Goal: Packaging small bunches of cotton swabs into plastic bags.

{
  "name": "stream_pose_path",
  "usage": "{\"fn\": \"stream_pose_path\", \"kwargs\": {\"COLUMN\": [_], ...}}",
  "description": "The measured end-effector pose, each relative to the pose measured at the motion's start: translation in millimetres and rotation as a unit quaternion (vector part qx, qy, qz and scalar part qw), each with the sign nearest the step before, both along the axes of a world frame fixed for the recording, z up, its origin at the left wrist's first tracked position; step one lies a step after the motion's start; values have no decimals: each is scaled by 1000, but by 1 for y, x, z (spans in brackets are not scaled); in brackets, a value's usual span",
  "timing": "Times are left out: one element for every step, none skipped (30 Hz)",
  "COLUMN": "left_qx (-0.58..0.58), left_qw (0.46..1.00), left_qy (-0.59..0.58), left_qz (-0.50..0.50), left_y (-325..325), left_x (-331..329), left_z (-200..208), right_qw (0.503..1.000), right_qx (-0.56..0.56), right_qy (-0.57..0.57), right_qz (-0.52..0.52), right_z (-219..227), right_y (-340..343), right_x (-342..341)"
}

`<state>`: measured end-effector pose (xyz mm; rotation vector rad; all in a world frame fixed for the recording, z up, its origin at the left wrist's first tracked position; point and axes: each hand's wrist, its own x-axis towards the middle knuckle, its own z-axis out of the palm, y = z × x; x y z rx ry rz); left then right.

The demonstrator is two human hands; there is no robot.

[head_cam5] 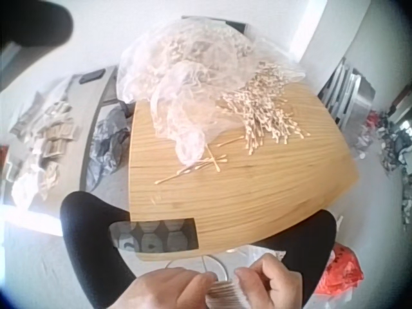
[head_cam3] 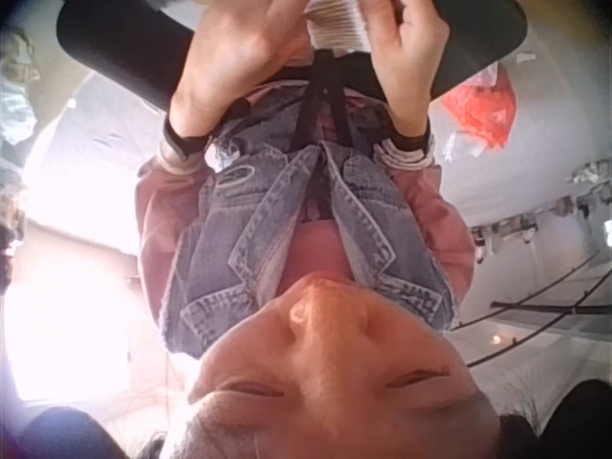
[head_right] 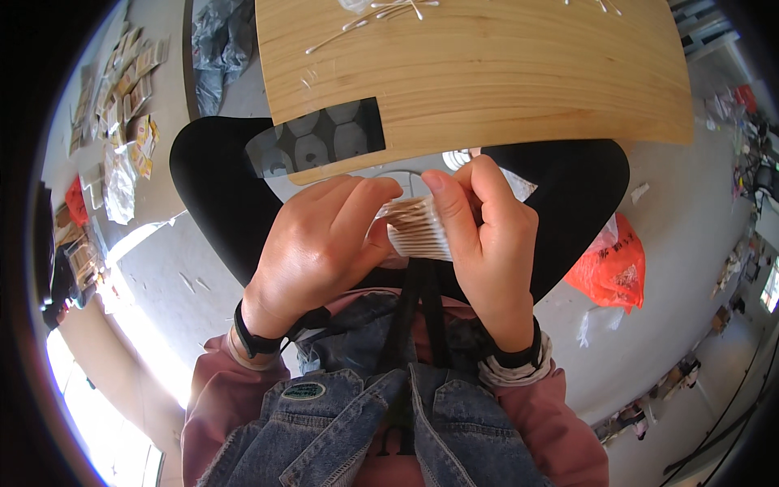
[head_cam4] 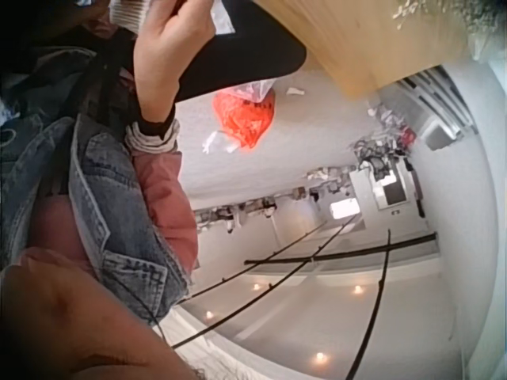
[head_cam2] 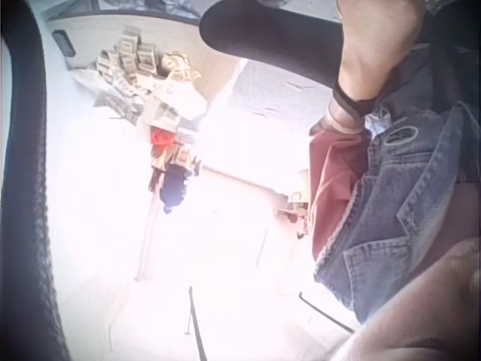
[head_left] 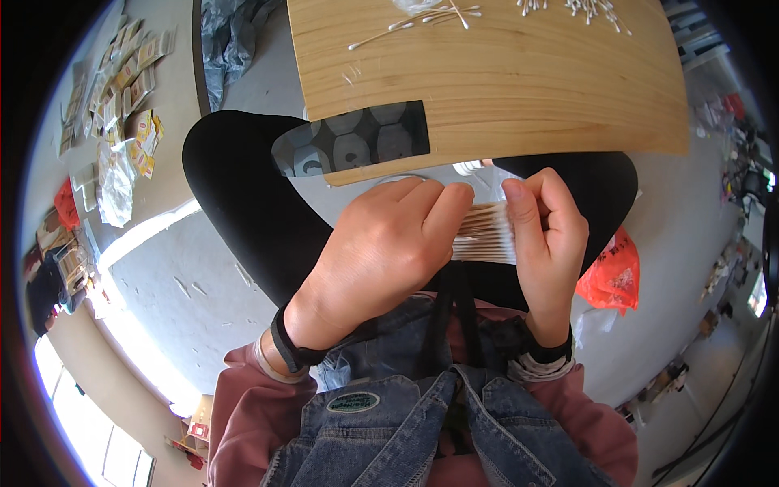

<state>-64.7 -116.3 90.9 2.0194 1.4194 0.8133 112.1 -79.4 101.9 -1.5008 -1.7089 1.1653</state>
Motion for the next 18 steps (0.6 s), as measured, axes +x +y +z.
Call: {"fn": "stream_pose_path", "kwargs": {"left_qx": [0, -1, -2, -2, -3, -4, -5, -15, -26, -26, -17, -8, -8, -4, 0, 1, 5, 9], "left_qw": [1000, 1000, 1000, 1000, 1000, 999, 999, 999, 999, 999, 999, 1000, 1000, 1000, 999, 999, 999, 999], "left_qy": [0, 0, 0, 0, -1, -1, -1, 9, 19, 18, 20, 21, 22, 24, 26, 26, 24, 23], "left_qz": [0, 7, 14, 14, 25, 37, 36, 31, 25, 24, 20, 16, 16, 20, 24, 25, 25, 26], "left_y": [-1, -1, -2, -3, -4, -4, -4, -4, -4, -3, -2, -2, -2, -3, -3, -2, -1, 0], "left_x": [1, 2, 3, 4, 6, 6, 6, 6, 5, 4, 3, 1, 1, 0, 0, -1, -1, -2], "left_z": [-1, -1, -2, -3, -3, -4, -4, -3, -3, -4, -6, -6, -6, -6, -5, -5, -5, -6], "right_qw": [1000, 1000, 1000, 1000, 1000, 1000, 1000, 1000, 1000, 1000, 1000, 1000, 1000, 1000, 999, 999, 999, 999], "right_qx": [0, -2, -3, -4, -8, -13, -13, -14, -15, -15, -12, -9, -9, -12, -15, -14, -4, 6], "right_qy": [0, 1, 3, 3, 3, 3, 3, 0, -3, -4, 0, 4, 5, 15, 25, 26, 37, 49], "right_qz": [0, -1, -2, -2, -3, -4, -4, 0, 4, 4, -2, -8, -8, -11, -13, -13, -9, -4], "right_z": [0, 0, 0, -1, -1, -2, -2, -2, -2, -2, -2, -2, -2, -3, -3, -5, -7, -9], "right_y": [0, 0, 0, 0, 0, 0, 0, 0, 0, 0, 1, 1, 2, 2, 3, 2, 2, 2], "right_x": [0, -1, -1, -1, -2, -2, -1, -1, -1, 0, 1, 2, 3, 4, 5, 5, 5, 5]}}
